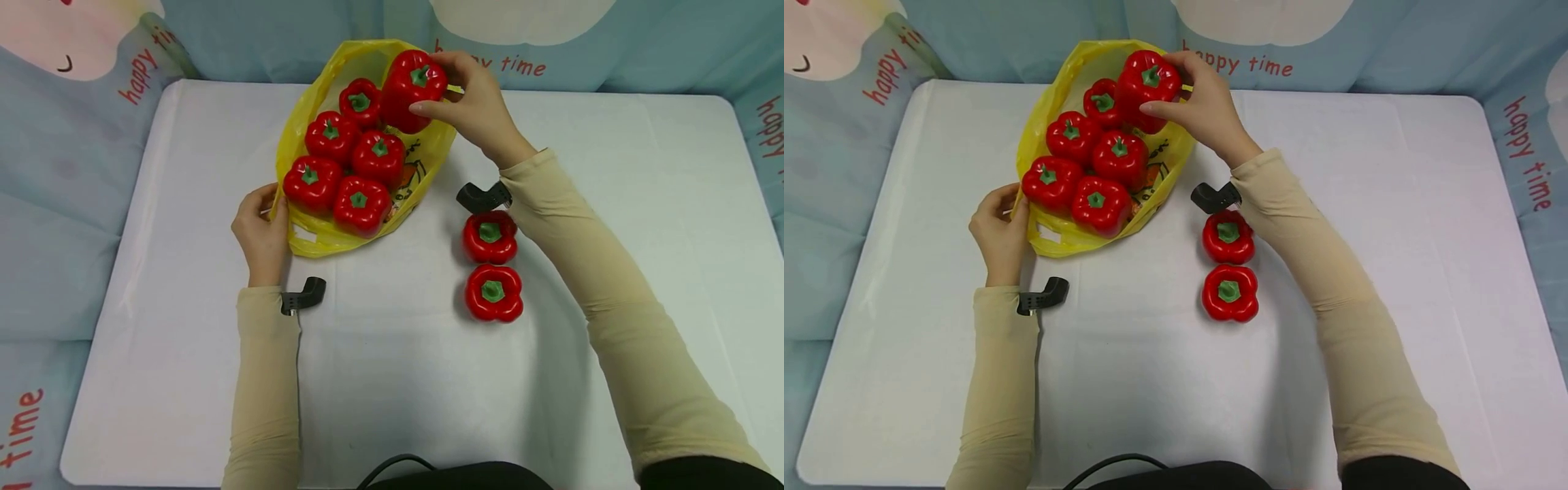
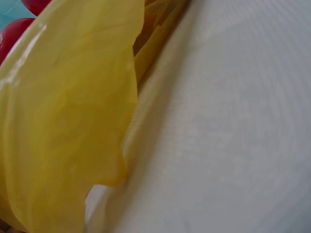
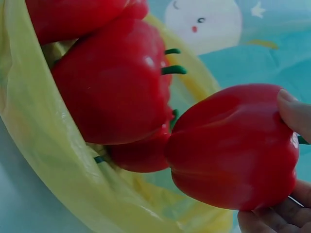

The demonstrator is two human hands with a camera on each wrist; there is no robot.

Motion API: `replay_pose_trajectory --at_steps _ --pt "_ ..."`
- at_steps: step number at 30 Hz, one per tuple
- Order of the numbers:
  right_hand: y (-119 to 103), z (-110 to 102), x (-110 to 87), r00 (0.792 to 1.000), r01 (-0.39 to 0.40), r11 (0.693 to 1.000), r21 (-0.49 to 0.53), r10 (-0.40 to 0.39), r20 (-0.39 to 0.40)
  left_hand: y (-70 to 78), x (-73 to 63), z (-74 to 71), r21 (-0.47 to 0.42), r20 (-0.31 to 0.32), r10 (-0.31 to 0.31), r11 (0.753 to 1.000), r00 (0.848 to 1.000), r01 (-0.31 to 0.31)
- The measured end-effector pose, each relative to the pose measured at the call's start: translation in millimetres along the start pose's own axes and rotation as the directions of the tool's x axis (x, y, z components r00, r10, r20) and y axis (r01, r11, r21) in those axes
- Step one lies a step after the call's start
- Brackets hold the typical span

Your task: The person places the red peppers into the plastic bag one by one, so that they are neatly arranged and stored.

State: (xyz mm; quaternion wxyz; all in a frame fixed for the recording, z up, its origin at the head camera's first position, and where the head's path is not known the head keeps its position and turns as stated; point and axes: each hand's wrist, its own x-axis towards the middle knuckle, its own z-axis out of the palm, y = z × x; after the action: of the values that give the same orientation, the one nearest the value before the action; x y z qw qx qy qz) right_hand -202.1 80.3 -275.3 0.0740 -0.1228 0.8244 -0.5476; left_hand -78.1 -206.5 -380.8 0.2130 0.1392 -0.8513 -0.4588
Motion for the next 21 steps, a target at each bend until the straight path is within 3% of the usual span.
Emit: replay_pose_trajectory --at_steps 11,21 --pt "10.1 11.4 13.3 1.000 -0.007 0.999 -0.051 0.009 0.022 -0.8 0.6 -0.3 -0.006 0.004 -0.008 1.000 1.000 0.008" --pt "9.8 16.1 16.9 0.997 -0.030 0.984 -0.177 0.042 0.064 -1.1 0.4 -0.8 0.008 0.006 -0.011 1.000 1.000 0.011"
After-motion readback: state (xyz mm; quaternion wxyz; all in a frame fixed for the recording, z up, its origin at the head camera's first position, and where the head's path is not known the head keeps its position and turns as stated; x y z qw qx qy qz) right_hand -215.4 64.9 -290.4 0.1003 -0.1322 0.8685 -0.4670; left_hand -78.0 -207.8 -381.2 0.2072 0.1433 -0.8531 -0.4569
